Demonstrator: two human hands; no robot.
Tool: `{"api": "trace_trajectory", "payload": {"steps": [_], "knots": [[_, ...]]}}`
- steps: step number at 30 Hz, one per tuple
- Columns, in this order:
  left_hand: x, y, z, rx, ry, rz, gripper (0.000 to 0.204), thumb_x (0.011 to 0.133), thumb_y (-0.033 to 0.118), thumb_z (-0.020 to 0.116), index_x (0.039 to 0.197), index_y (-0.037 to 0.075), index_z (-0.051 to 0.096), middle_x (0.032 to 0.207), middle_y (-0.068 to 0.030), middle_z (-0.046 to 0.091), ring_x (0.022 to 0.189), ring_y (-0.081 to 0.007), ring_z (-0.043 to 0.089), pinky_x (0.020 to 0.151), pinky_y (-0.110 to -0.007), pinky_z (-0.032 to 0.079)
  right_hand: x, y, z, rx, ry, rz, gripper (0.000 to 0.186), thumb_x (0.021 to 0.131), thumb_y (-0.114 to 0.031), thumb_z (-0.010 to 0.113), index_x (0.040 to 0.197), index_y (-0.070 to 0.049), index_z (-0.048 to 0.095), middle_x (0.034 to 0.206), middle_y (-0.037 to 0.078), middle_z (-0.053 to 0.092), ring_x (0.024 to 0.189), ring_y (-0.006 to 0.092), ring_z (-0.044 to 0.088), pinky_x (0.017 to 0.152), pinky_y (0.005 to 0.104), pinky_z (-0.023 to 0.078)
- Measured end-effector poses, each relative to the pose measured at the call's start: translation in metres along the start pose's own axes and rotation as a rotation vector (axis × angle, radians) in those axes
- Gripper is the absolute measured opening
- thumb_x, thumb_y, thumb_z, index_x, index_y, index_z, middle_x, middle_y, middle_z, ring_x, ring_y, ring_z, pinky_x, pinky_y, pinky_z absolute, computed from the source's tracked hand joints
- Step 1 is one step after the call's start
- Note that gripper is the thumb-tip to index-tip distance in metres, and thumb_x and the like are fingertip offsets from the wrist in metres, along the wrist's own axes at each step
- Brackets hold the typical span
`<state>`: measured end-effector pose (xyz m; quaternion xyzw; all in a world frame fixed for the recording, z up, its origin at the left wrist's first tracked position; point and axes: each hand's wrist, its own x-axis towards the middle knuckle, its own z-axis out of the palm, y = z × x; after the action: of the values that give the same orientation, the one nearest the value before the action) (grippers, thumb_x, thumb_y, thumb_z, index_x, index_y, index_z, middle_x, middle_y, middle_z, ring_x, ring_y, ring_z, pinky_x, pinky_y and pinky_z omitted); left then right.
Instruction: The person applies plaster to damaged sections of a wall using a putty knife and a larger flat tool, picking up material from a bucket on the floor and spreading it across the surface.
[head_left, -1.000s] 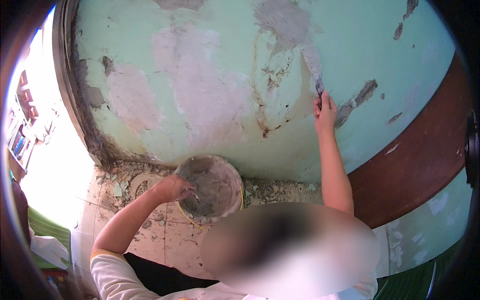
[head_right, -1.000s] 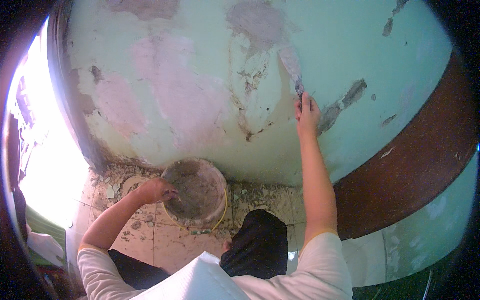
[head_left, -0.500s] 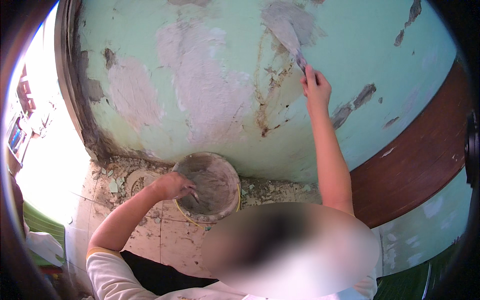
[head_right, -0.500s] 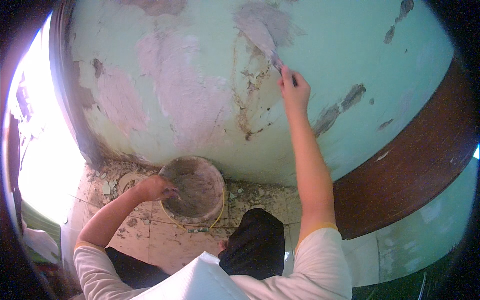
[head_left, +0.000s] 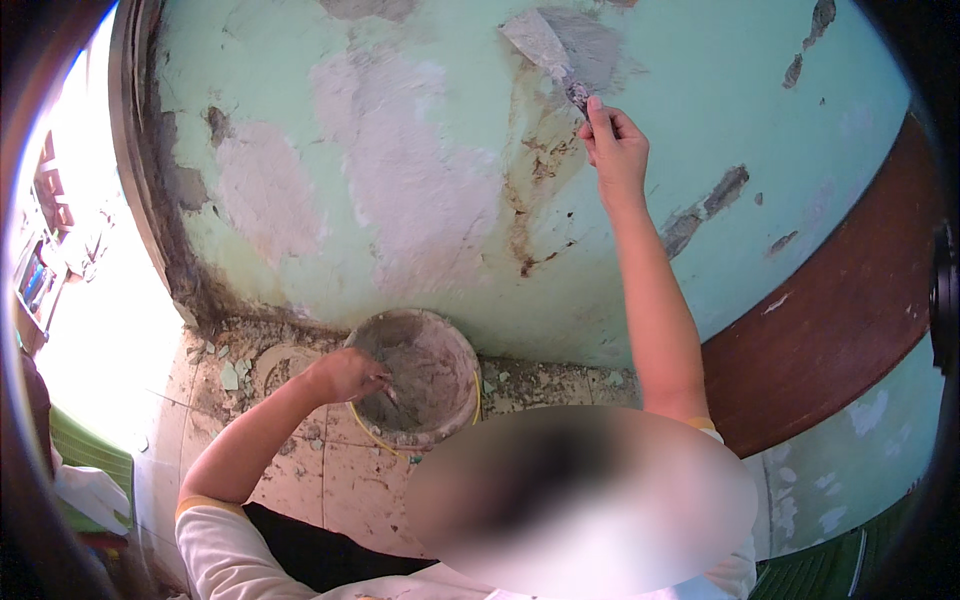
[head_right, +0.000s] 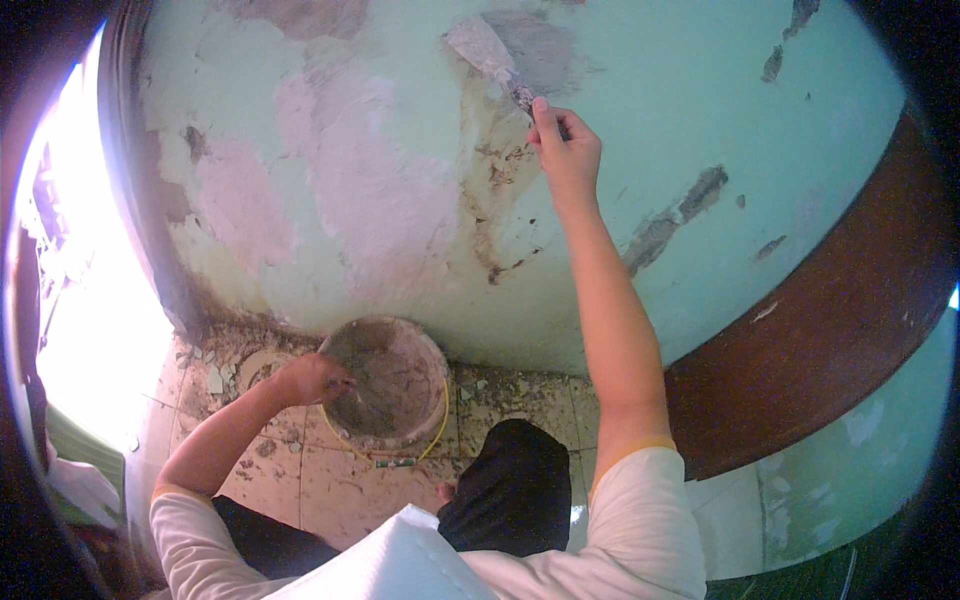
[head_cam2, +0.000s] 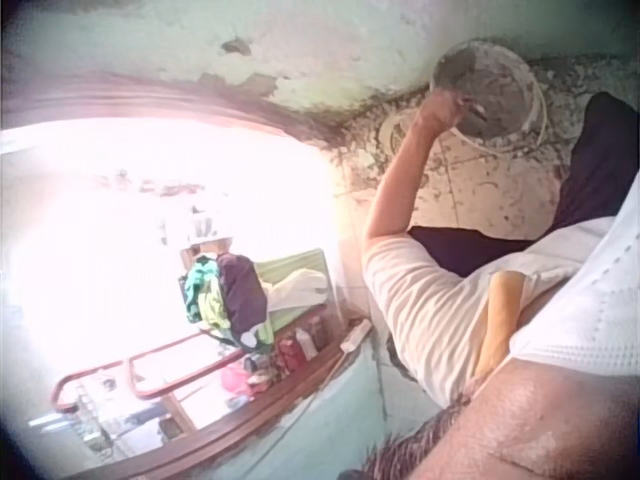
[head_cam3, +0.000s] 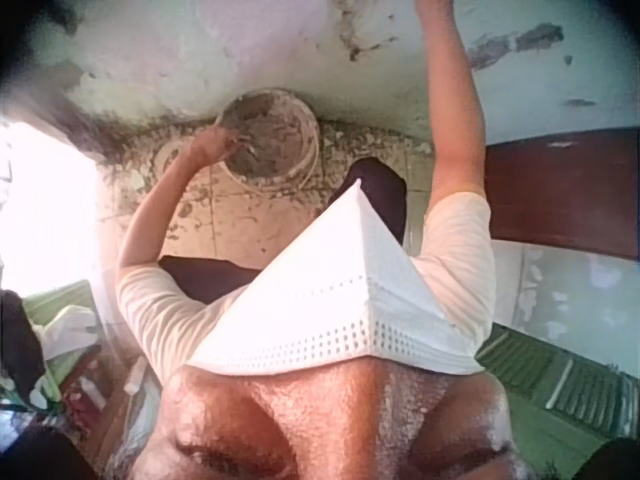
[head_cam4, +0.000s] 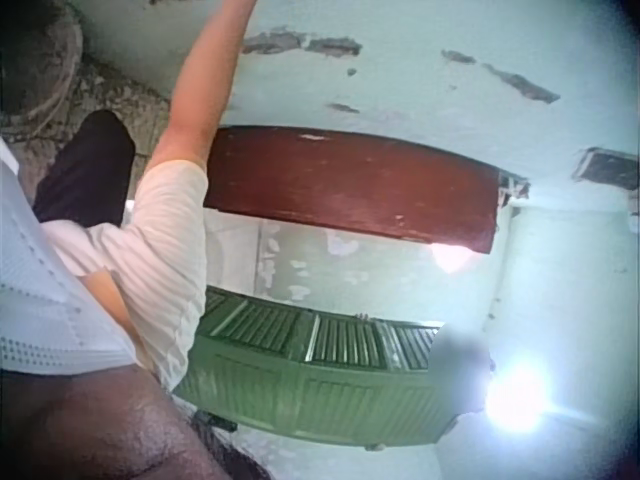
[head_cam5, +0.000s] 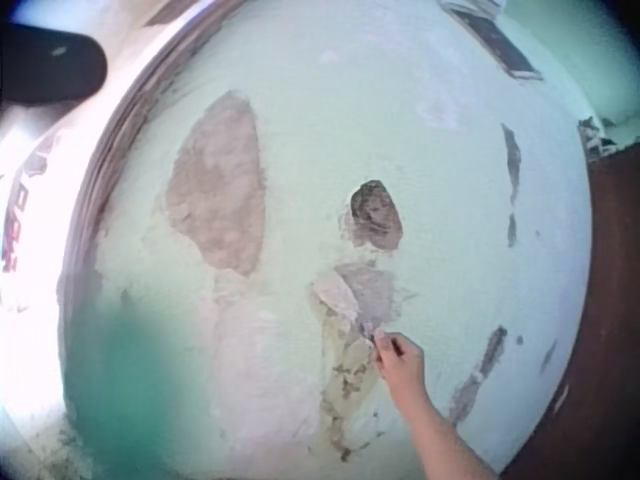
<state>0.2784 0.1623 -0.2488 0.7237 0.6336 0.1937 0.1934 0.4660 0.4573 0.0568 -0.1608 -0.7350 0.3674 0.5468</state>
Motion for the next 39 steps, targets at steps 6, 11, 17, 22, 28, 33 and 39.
{"api": "trace_trajectory", "payload": {"steps": [6,11,17,22,28,33,39], "knots": [[0.003,-0.007,0.005,0.023,-0.006,0.004,0.024,0.09,0.026,0.065,0.108,0.012,0.073,0.097,-0.0176,0.07,0.092,-0.0376,0.066,0.082,-0.048,0.053,-0.025,0.034,-0.043,0.008,0.132,0.06,0.035,0.095,-0.036,0.068,0.081,-0.005,0.061,0.069,-0.001,0.056,0.054,0.0038,0.04,0.047,0.0221,0.027],[0.002,-0.015,0.015,-0.024,0.008,0.039,0.025,0.09,0.026,0.065,0.108,0.011,0.073,0.095,-0.0174,0.07,0.091,-0.0379,0.066,0.082,-0.049,0.053,-0.008,0.019,-0.059,0.08,0.111,-0.005,0.034,0.094,-0.036,0.069,0.083,-0.005,0.063,0.069,0.0,0.059,0.052,0.0041,0.041,0.047,0.0231,0.03],[-0.001,-0.02,0.018,-0.014,-0.026,0.002,0.024,0.091,0.027,0.065,0.107,0.011,0.073,0.095,-0.0183,0.07,0.089,-0.0385,0.066,0.081,-0.049,0.053,0.021,-0.011,-0.034,0.084,0.074,0.029,0.039,0.097,-0.039,0.065,0.079,-0.005,0.058,0.067,-0.002,0.053,0.052,0.0048,0.038,0.048,0.0239,0.028],[0.004,-0.015,0.008,-0.015,0.03,0.075,0.025,0.09,0.027,0.066,0.107,0.01,0.073,0.095,-0.0167,0.072,0.087,-0.0359,0.068,0.078,-0.046,0.055,-0.016,0.036,-0.07,0.095,0.154,0.076,0.035,0.098,-0.037,0.064,0.086,-0.004,0.06,0.067,-0.002,0.053,0.051,0.0049,0.037,0.047,0.0235,0.027],[-0.003,-0.015,0.011,0.008,0.025,0.024,0.024,0.09,0.026,0.065,0.107,0.011,0.074,0.095,-0.0157,0.072,0.086,-0.0365,0.068,0.078,-0.046,0.055,-0.018,0.022,-0.028,0.17,0.092,0.012,0.033,0.098,-0.036,0.063,0.088,-0.005,0.06,0.067,-0.002,0.054,0.05,0.0045,0.037,0.046,0.0233,0.026],[0.003,-0.01,0.009,0.039,-0.003,0.018,0.023,0.09,0.026,0.064,0.105,0.011,0.074,0.092,-0.018,0.071,0.084,-0.0372,0.068,0.076,-0.047,0.055,-0.019,0.038,-0.031,0.094,0.109,0.063,0.035,0.098,-0.037,0.064,0.084,-0.005,0.059,0.068,-0.001,0.054,0.051,0.0044,0.038,0.046,0.0235,0.026],[0.0,-0.011,0.007,0.007,0.066,0.051,0.025,0.09,0.029,0.064,0.105,0.01,0.073,0.088,-0.019,0.07,0.082,-0.0384,0.067,0.074,-0.048,0.054,-0.073,0.08,-0.073,0.125,0.259,0.174,0.038,0.098,-0.039,0.063,0.077,-0.008,0.055,0.065,-0.002,0.051,0.051,0.0052,0.038,0.046,0.0246,0.028]]}}
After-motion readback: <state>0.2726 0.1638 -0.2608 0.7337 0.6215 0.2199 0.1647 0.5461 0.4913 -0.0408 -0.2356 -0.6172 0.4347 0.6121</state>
